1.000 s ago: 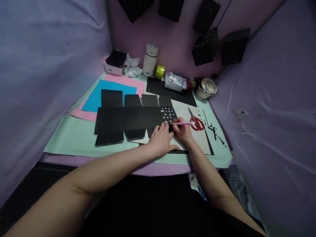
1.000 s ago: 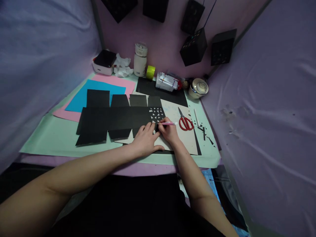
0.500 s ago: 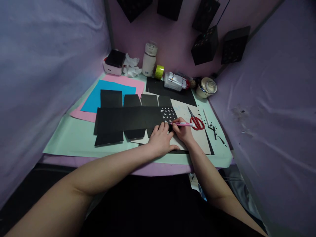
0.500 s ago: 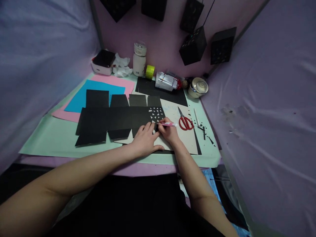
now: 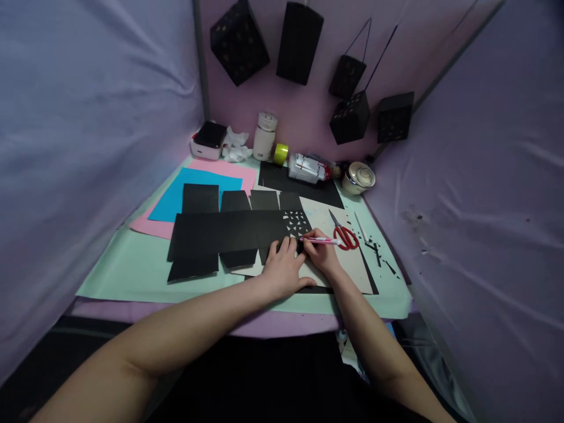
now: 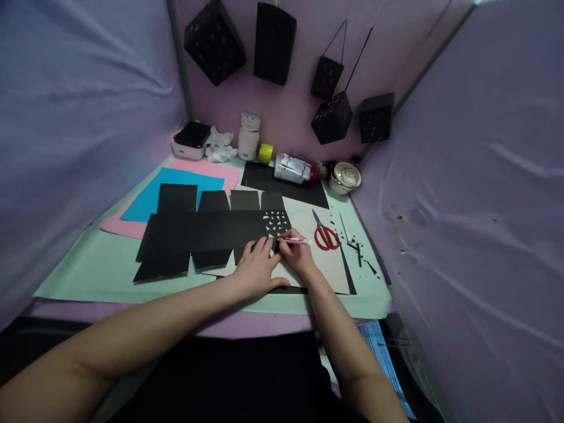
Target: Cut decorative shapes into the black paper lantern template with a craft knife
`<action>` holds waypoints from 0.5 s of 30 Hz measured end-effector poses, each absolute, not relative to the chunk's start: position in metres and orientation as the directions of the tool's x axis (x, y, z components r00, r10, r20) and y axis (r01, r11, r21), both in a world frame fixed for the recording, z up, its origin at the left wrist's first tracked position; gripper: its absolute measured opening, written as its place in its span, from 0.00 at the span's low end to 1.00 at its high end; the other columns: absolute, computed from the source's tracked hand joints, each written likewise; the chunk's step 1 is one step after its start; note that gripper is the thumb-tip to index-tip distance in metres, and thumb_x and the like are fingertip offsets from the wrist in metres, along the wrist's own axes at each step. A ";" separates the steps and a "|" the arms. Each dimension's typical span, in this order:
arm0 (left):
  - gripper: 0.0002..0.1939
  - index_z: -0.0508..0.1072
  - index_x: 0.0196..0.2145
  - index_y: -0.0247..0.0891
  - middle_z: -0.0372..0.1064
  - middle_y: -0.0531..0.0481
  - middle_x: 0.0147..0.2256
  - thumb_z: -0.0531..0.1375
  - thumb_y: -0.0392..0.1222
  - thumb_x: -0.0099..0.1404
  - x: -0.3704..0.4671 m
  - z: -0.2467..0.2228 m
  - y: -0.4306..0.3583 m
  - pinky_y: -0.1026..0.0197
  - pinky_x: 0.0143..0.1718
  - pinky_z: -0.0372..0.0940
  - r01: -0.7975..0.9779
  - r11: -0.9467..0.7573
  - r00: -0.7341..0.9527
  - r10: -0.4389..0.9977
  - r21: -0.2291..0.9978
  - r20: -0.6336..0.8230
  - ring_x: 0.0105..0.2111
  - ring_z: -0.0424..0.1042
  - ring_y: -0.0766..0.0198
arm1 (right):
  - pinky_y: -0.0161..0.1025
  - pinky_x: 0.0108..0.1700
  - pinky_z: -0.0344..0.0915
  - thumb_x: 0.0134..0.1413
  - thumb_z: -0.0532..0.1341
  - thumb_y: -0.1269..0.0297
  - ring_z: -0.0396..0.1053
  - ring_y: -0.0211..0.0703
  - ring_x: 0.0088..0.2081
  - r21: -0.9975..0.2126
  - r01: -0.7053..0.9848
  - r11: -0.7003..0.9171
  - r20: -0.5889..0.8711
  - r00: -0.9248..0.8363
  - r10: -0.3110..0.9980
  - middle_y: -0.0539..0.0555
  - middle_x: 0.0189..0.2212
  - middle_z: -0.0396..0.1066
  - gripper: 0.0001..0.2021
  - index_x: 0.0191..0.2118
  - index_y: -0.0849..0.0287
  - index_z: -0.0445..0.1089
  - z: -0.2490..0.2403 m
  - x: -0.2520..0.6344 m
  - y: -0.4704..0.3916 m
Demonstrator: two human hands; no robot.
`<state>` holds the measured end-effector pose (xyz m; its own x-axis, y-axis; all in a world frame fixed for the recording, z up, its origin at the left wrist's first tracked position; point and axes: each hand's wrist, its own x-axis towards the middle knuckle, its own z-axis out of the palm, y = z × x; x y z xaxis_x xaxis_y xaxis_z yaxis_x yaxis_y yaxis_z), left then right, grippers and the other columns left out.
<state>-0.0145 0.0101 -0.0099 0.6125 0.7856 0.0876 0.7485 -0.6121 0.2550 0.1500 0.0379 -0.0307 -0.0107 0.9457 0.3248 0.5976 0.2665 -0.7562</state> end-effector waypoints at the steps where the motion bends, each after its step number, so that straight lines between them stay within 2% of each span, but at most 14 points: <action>1: 0.43 0.63 0.62 0.38 0.52 0.30 0.64 0.57 0.70 0.59 -0.015 -0.010 0.010 0.38 0.62 0.46 0.749 -0.611 0.612 0.786 0.256 0.089 0.64 0.50 0.40 | 0.38 0.31 0.62 0.55 0.57 0.62 0.67 0.42 0.27 -0.758 0.595 0.268 0.326 -0.011 0.945 0.50 0.26 0.71 0.05 0.33 0.56 0.66 -0.031 0.150 0.038; 10: 0.42 0.64 0.62 0.38 0.52 0.30 0.65 0.57 0.70 0.60 -0.018 -0.004 0.010 0.38 0.62 0.45 0.744 -0.614 0.624 0.780 0.264 0.052 0.65 0.48 0.40 | 0.38 0.34 0.65 0.53 0.57 0.66 0.69 0.42 0.31 -0.772 0.559 0.304 0.329 -0.059 0.943 0.50 0.29 0.72 0.04 0.35 0.57 0.68 -0.027 0.152 0.037; 15: 0.44 0.63 0.63 0.40 0.48 0.32 0.67 0.55 0.72 0.59 -0.020 -0.006 0.014 0.38 0.64 0.42 0.732 -0.618 0.642 0.767 0.287 0.014 0.67 0.44 0.41 | 0.38 0.36 0.65 0.54 0.59 0.66 0.69 0.42 0.32 -0.756 0.569 0.325 0.311 -0.125 0.942 0.51 0.32 0.73 0.05 0.36 0.57 0.70 -0.022 0.157 0.034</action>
